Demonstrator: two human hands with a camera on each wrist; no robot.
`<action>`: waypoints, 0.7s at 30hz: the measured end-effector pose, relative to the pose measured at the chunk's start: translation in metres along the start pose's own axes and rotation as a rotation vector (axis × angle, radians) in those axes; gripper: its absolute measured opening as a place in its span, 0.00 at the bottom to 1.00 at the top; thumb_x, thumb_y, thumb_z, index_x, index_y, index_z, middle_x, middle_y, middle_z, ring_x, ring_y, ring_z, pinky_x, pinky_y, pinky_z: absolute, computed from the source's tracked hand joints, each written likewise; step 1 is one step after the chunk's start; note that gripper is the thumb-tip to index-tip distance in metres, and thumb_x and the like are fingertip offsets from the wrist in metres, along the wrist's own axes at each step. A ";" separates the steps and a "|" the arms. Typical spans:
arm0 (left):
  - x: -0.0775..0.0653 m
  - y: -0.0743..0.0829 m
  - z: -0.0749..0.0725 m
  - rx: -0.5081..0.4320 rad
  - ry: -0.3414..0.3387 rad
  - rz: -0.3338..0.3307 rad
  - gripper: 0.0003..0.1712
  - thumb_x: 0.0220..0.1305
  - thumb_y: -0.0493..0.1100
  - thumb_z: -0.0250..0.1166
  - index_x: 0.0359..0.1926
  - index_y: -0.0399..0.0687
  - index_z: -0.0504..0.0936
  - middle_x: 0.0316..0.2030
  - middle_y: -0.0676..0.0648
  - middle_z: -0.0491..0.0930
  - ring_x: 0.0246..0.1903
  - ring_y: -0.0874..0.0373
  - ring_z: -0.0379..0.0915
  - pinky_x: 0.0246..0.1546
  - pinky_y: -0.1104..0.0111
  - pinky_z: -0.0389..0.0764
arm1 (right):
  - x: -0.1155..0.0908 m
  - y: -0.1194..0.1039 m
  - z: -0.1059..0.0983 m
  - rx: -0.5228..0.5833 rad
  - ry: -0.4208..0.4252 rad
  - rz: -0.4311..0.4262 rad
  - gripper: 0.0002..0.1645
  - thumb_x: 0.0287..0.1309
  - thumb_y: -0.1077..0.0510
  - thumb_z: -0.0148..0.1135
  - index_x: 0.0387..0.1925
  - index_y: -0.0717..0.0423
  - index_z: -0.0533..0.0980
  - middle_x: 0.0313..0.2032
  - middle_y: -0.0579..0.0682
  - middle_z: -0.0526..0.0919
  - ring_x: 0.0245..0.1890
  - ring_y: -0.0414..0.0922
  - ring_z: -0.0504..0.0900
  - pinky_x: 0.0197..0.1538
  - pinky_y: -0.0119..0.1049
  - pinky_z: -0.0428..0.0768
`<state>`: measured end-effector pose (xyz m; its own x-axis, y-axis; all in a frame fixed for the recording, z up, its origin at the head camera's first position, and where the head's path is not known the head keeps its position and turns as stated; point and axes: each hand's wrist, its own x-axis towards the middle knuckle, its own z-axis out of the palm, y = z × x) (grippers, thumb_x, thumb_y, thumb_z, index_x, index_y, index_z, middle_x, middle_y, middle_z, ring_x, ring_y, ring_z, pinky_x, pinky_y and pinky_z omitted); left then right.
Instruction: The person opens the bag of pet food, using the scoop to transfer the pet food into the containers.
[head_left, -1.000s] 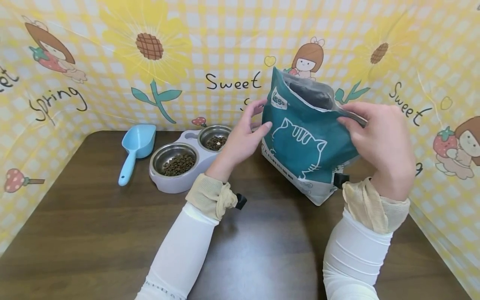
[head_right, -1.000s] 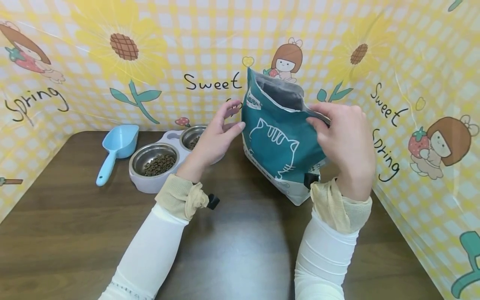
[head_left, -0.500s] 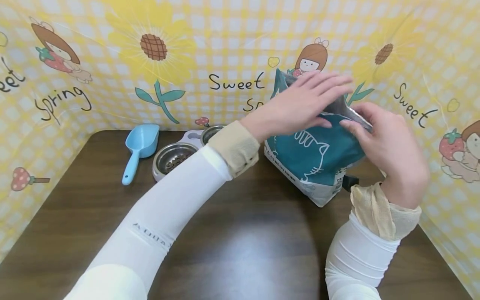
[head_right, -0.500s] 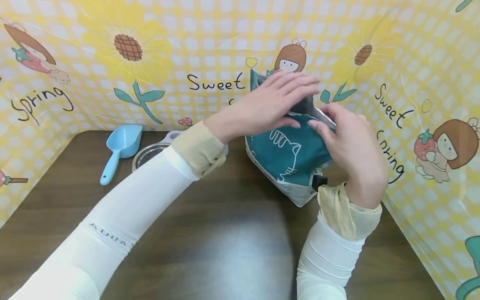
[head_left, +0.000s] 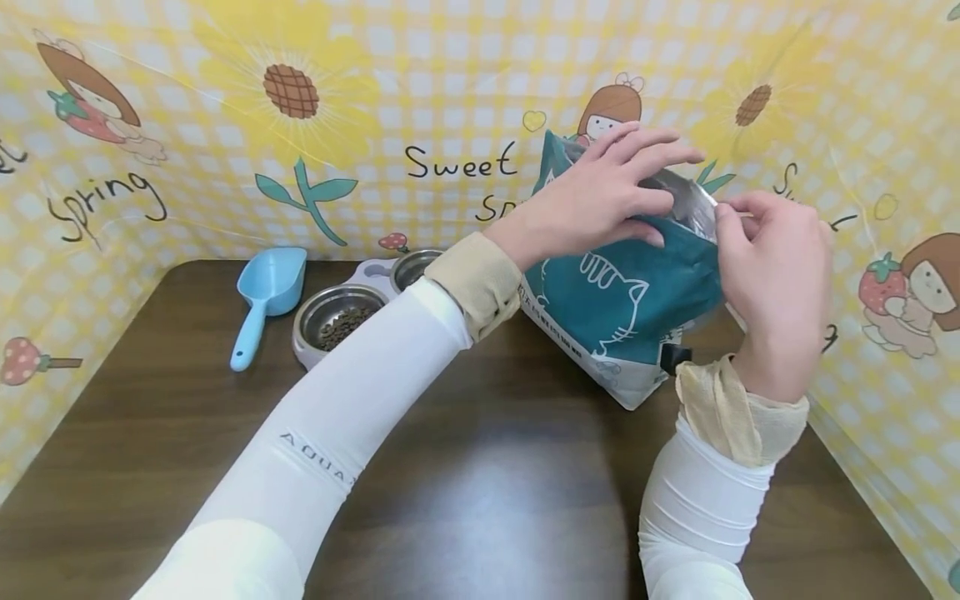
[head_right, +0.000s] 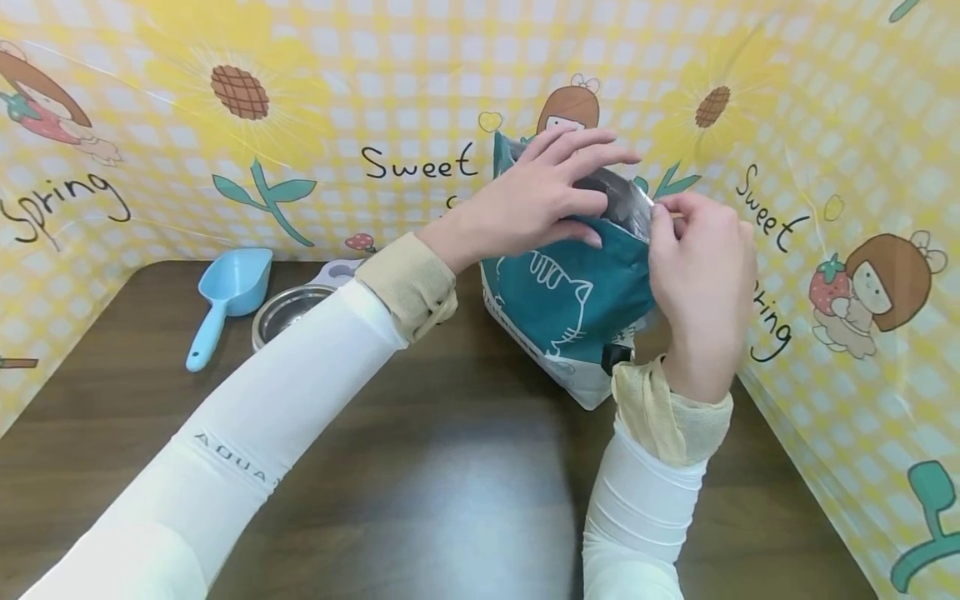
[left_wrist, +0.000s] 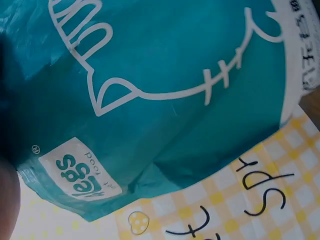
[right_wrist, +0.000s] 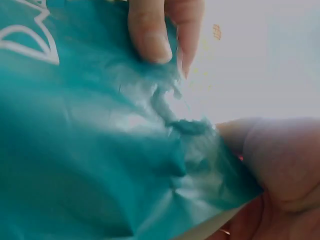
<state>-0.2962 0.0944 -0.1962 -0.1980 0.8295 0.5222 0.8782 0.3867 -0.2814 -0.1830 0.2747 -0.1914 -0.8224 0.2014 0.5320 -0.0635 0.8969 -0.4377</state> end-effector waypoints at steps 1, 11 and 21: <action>0.001 -0.001 0.001 0.001 -0.005 -0.002 0.28 0.62 0.72 0.49 0.41 0.60 0.84 0.72 0.51 0.61 0.72 0.55 0.42 0.75 0.57 0.40 | 0.000 -0.001 0.001 0.005 -0.004 0.005 0.26 0.70 0.46 0.47 0.52 0.58 0.83 0.16 0.41 0.84 0.20 0.45 0.77 0.22 0.38 0.67; 0.013 -0.010 0.020 0.003 0.022 0.024 0.28 0.66 0.70 0.44 0.49 0.64 0.82 0.58 0.56 0.72 0.59 0.60 0.62 0.68 0.59 0.55 | -0.002 0.001 0.006 0.010 -0.096 -0.161 0.26 0.69 0.43 0.52 0.52 0.58 0.81 0.38 0.64 0.85 0.33 0.58 0.75 0.30 0.48 0.66; 0.010 -0.010 0.042 -0.065 0.130 0.033 0.28 0.70 0.67 0.42 0.46 0.56 0.80 0.40 0.50 0.70 0.42 0.57 0.62 0.49 0.65 0.63 | -0.003 0.017 0.010 -0.038 -0.151 -0.251 0.28 0.56 0.49 0.71 0.53 0.62 0.80 0.43 0.67 0.86 0.38 0.61 0.79 0.39 0.55 0.73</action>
<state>-0.3250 0.1163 -0.2219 -0.1142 0.7803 0.6149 0.9104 0.3300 -0.2497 -0.1872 0.2858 -0.2075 -0.8584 -0.0870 0.5055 -0.2571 0.9258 -0.2773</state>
